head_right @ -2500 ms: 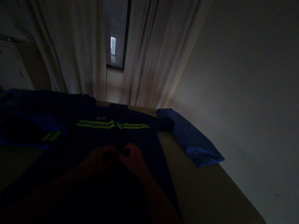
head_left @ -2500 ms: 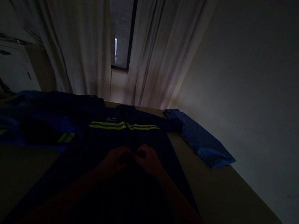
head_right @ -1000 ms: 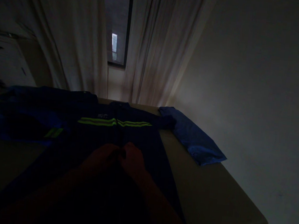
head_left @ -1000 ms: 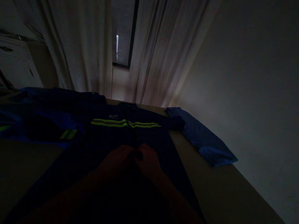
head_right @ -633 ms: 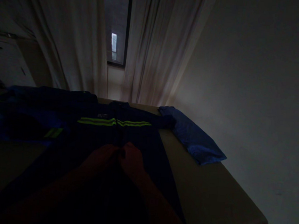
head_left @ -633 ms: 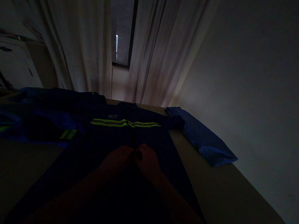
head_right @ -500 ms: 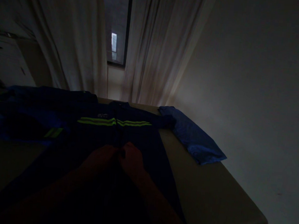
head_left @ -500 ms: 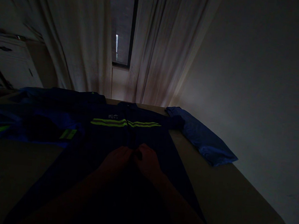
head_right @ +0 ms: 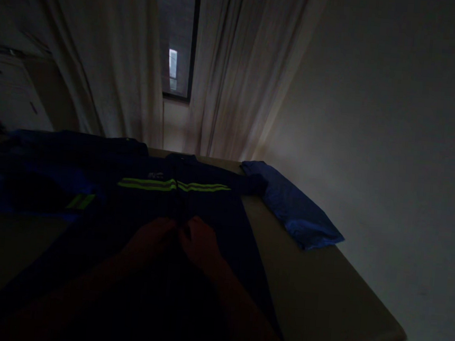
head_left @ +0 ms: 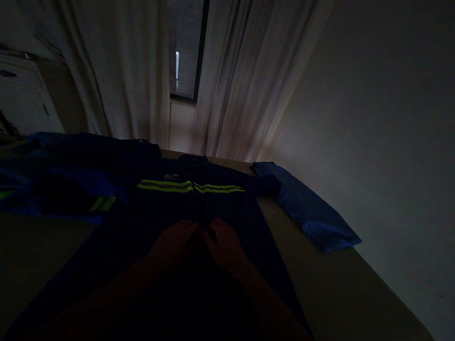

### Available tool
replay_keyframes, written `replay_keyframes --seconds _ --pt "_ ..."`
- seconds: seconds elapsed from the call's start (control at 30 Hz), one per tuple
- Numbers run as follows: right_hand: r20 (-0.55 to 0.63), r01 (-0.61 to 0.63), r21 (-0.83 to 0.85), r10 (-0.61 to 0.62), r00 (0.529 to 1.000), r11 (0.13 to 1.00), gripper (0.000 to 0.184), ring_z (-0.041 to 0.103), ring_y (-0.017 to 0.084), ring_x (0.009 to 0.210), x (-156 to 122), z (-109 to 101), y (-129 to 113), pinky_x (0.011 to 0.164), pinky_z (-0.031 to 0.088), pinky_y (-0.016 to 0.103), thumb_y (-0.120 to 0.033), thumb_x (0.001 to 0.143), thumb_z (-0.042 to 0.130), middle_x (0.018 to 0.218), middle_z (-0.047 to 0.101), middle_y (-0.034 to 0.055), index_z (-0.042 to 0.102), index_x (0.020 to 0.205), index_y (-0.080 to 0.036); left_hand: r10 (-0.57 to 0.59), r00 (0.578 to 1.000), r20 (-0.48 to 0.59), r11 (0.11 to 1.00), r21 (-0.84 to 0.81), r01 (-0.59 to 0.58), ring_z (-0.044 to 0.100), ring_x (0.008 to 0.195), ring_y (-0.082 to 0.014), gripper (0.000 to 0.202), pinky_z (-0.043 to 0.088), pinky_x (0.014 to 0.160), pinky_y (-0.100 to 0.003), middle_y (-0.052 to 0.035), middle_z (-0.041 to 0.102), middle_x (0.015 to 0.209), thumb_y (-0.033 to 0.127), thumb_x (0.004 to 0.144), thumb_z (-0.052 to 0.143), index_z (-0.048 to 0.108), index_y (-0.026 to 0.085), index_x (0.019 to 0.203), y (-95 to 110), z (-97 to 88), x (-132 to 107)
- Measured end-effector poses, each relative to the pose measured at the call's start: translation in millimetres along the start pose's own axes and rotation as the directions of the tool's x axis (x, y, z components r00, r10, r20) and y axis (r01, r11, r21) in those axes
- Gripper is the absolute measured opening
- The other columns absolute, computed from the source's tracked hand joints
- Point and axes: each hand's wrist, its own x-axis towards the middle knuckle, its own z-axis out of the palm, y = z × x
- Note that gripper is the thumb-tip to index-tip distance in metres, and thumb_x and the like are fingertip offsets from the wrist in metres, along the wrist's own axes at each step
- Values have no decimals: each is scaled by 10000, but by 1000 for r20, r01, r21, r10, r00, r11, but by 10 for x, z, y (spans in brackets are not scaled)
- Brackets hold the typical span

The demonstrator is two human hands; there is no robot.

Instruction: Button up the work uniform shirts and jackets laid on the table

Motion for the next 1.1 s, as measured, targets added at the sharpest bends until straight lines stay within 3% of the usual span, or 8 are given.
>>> replay_keyframes --seconds 0.1,0.23,0.43,0.63,0.77,0.9,1.1 --pt "1 -10 24 10 1000 1000 42 637 157 897 17 -6 8 815 448 270 -175 916 633 962 675 45 674 920 -182 -16 1000 -5 997 -75 16 617 939 -210 128 453 838 -333 -36 654 979 138 930 517 590 214 1003 0 -18 13" --pt "4 -5 60 5 1000 998 83 642 167 938 20 -6 28 856 457 280 -172 867 701 1004 686 44 683 946 -190 -38 999 -1 991 -131 38 624 954 -211 124 458 851 -343 -35 669 996 151 928 521 594 216 1005 -8 -25 22" --pt "17 19 65 -20 1000 998 89 643 158 971 14 11 53 875 452 276 -176 931 637 1031 686 42 701 989 -198 40 999 -36 977 -209 -47 629 992 -197 173 476 892 -347 -35 690 1043 169 969 476 617 229 1049 -92 28 16" --pt "17 -36 5 36 999 999 107 642 166 987 15 24 50 898 441 284 -175 957 604 1053 684 51 702 997 -192 108 993 -50 957 -264 -117 644 1020 -171 226 490 931 -325 -22 707 1066 127 971 471 652 238 1051 -103 -20 47" --pt "32 -23 4 23 999 1000 114 635 158 981 13 16 59 897 436 278 -148 950 595 1048 675 43 695 975 -198 142 990 9 990 -16 -142 645 923 -182 148 496 837 -317 -26 690 967 162 985 505 642 218 983 -86 -68 37" --pt "4 -12 43 12 1000 999 100 627 157 946 19 8 63 874 440 274 -123 919 616 1017 663 42 687 942 -188 241 969 49 924 294 -244 634 891 -212 161 484 810 -357 -44 667 969 121 962 522 637 224 1009 -94 -110 10" --pt "-54 -56 228 70 996 972 99 622 145 918 71 58 120 849 450 264 -94 852 665 967 658 24 686 894 -181 446 891 82 816 373 -442 623 917 -218 178 476 804 -366 -55 646 1040 137 960 550 632 244 1077 -115 -169 9"
